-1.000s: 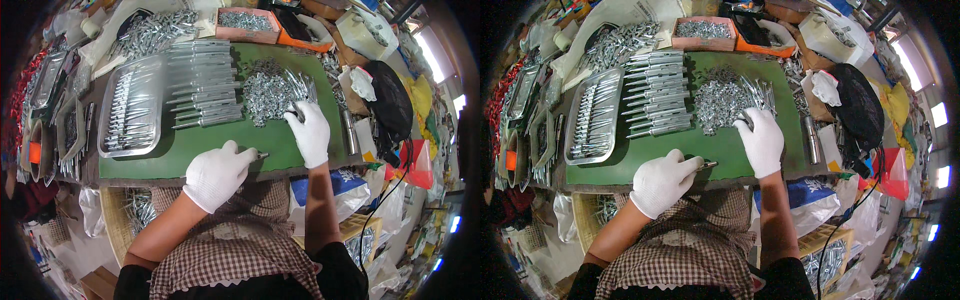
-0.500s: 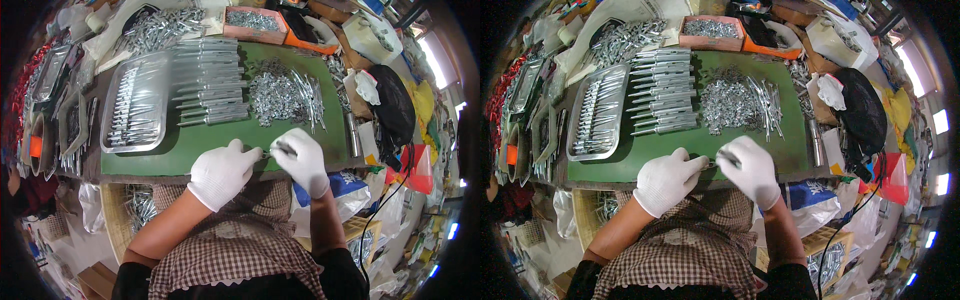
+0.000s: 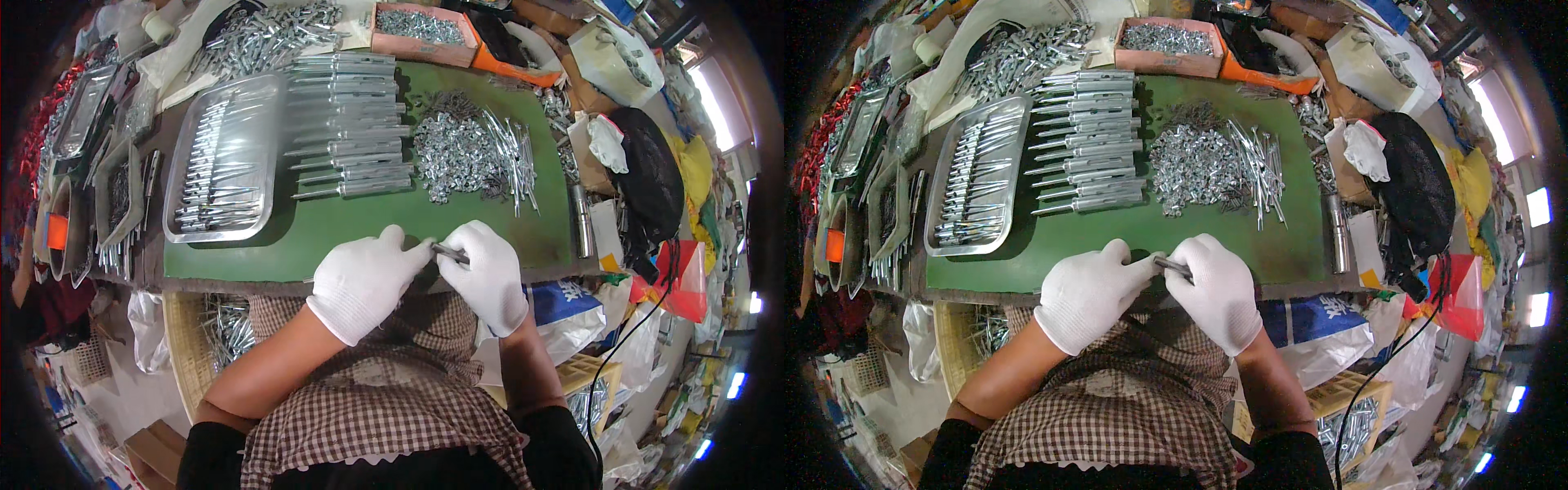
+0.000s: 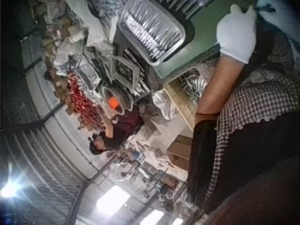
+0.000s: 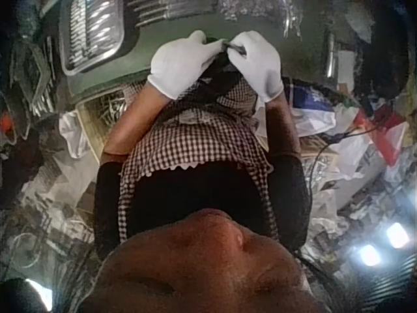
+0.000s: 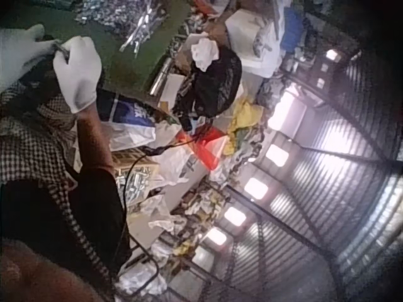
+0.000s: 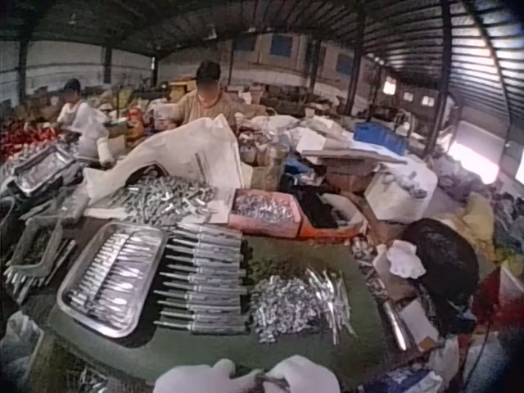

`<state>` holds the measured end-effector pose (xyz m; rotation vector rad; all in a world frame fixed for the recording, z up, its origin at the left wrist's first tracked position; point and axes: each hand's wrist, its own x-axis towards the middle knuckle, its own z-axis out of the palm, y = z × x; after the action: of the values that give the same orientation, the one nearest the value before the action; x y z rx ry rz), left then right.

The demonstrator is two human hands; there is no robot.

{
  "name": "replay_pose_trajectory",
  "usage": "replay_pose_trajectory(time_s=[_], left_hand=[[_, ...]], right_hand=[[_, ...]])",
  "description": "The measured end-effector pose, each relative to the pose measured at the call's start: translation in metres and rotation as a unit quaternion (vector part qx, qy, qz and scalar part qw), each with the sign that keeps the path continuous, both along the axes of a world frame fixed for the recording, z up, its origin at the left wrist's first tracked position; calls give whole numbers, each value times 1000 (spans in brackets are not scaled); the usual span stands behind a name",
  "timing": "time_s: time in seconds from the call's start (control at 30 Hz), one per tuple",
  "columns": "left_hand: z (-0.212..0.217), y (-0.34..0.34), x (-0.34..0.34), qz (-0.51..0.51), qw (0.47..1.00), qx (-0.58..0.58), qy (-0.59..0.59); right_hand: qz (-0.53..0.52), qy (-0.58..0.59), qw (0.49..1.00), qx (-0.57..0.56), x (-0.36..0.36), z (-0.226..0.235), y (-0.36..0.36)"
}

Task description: The person assembles metal hardware by picking up small metal parts and inserting them into metal cylindrical tubes by hand.

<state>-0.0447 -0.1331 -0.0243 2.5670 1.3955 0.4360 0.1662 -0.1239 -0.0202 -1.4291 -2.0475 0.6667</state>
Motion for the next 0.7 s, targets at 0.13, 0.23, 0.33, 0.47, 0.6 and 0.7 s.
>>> replay_pose_trajectory(time_s=[0.13,0.23,0.33,0.47,0.6,0.7], left_hand=[[3,1,-1,-8,1000,-2,30],[5,2,-1,-18,999,-20,22],[4,3,1,-24,999,-12,46],[5,1,2,-19,999,-4,34],[6,1,3,-13,999,0,33],[6,3,4,-16,997,-5,76]], right_hand=[[0,7,1000,5,4,-6,1],[16,242,965,-102,0,9,4],[23,545,813,-201,-5,-16,19],[29,758,632,-161,-32,-30,28],[36,772,616,-148,-34,-35,24],[-5,537,844,-5,-40,-40,18]])
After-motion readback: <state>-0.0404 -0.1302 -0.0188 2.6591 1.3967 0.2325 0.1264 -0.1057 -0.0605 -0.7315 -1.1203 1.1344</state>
